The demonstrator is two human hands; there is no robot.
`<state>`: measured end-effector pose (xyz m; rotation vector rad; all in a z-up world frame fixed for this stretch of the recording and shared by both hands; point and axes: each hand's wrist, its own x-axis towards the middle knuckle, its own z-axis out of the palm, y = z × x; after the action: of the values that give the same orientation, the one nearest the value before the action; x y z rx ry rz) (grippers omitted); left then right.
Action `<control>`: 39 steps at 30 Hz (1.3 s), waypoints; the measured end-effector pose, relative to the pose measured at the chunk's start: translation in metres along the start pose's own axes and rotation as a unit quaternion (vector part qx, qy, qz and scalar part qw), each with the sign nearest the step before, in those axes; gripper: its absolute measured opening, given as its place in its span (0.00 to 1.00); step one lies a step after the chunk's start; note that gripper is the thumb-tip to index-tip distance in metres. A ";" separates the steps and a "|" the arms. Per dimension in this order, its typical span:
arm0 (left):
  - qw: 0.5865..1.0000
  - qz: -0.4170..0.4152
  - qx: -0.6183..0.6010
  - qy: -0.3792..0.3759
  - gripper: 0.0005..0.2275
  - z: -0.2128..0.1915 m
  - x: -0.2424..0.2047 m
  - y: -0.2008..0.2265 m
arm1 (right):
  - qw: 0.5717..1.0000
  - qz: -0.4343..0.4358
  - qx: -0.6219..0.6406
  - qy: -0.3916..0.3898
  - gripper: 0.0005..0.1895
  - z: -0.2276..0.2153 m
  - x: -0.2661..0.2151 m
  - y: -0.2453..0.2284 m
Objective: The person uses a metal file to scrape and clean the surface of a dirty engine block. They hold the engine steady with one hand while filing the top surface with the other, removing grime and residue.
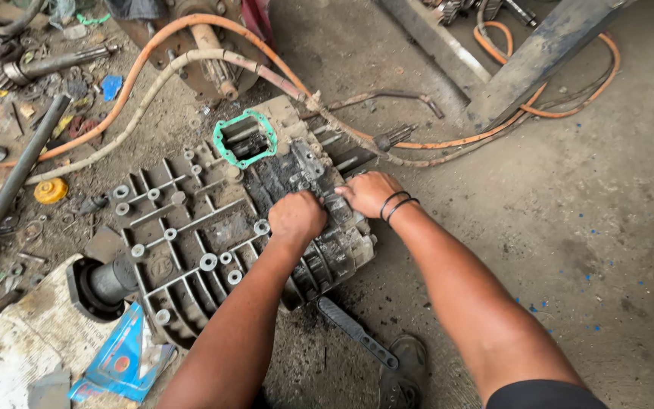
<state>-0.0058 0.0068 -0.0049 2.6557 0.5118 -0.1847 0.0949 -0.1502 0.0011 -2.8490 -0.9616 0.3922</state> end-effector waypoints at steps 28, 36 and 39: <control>0.999 0.020 0.018 0.031 0.14 0.015 0.002 -0.007 | 0.997 0.079 0.019 -0.017 0.31 -0.002 -0.008 -0.012; 1.000 0.000 0.005 -0.002 0.14 0.002 -0.008 0.005 | 1.000 0.009 0.004 0.003 0.29 0.007 -0.005 0.003; 1.000 0.004 -0.007 0.025 0.15 0.009 -0.012 0.005 | 1.000 0.019 0.008 0.005 0.29 0.014 -0.012 0.003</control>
<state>-0.0158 -0.0051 -0.0083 2.6547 0.5163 -0.1113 0.0837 -0.1594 -0.0109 -2.8563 -0.8988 0.3859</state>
